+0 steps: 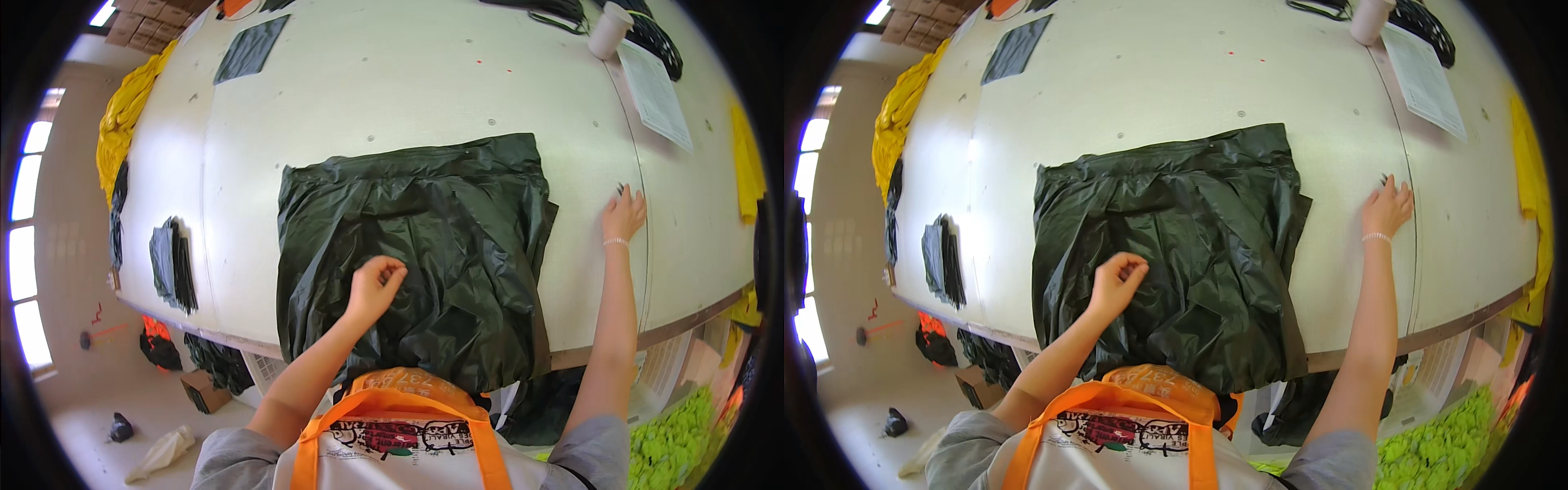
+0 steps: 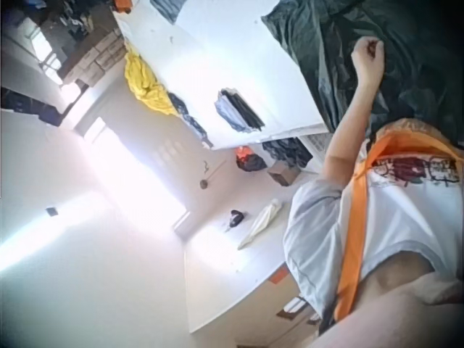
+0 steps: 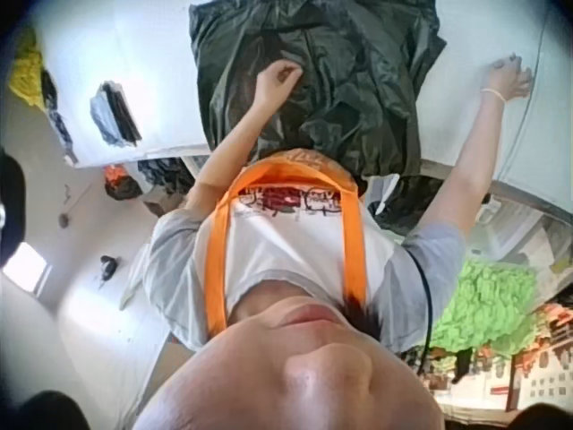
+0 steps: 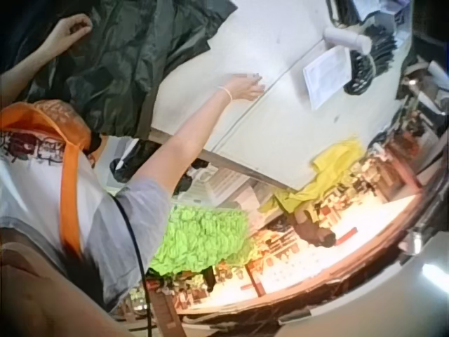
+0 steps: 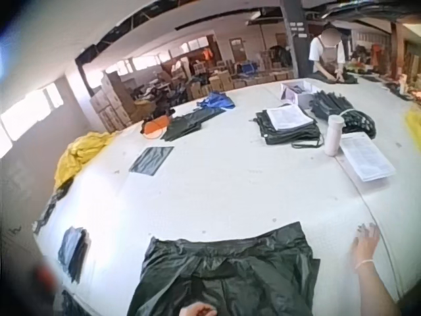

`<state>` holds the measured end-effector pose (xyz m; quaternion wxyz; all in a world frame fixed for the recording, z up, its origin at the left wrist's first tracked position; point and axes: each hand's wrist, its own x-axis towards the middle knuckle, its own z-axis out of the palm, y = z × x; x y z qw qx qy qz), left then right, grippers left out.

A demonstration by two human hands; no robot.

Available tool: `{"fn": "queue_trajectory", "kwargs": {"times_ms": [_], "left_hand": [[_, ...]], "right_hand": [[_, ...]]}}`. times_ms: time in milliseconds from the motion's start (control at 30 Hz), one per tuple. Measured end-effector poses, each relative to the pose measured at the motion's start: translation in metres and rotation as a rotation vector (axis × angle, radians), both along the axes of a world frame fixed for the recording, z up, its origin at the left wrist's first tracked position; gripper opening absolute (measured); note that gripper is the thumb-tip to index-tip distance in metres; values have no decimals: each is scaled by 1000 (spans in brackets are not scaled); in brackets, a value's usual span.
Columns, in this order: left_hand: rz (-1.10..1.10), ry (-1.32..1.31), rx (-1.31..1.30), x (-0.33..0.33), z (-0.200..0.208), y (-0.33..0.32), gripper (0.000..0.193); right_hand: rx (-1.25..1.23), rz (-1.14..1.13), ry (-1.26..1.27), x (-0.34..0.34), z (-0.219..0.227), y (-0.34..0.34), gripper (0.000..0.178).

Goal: The person folds a dark green jacket on a white table. They smooth the fabric, fold the sleeves inward, fold the jacket in half, and then fold it again into a compact rectangle.

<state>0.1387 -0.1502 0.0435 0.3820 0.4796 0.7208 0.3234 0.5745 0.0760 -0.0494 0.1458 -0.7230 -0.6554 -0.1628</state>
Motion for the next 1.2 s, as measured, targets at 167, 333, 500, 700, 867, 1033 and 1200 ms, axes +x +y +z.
{"fn": "queue_trajectory", "kwargs": {"times_ms": [167, 333, 500, 700, 867, 1033, 1200], "left_hand": [[-99, -361, -174, 36, -17, -5, 39], [67, -393, -419, 88, 22, 17, 71], [144, -788, -120, 79, 65, -48, 41], [-473, -860, -181, 82, 187, -154, 43], [-952, -1100, 200, 94, 230, -197, 38], [-1102, -1192, 304, 95, 219, -251, 36], [-1029, -513, 671, 110, 187, -312, 34]], "right_hand": [[-1021, 133, 859, -86, 74, -122, 56], [-719, 636, 1116, -183, 78, -218, 53], [-1156, 806, 1689, -154, 128, -237, 41], [-530, 845, 1311, -186, 91, -233, 63], [-720, 1089, 1357, -197, 101, -268, 43], [-518, 801, 947, -44, 156, -386, 35], [-339, 336, 905, 127, 337, -533, 30]]}}
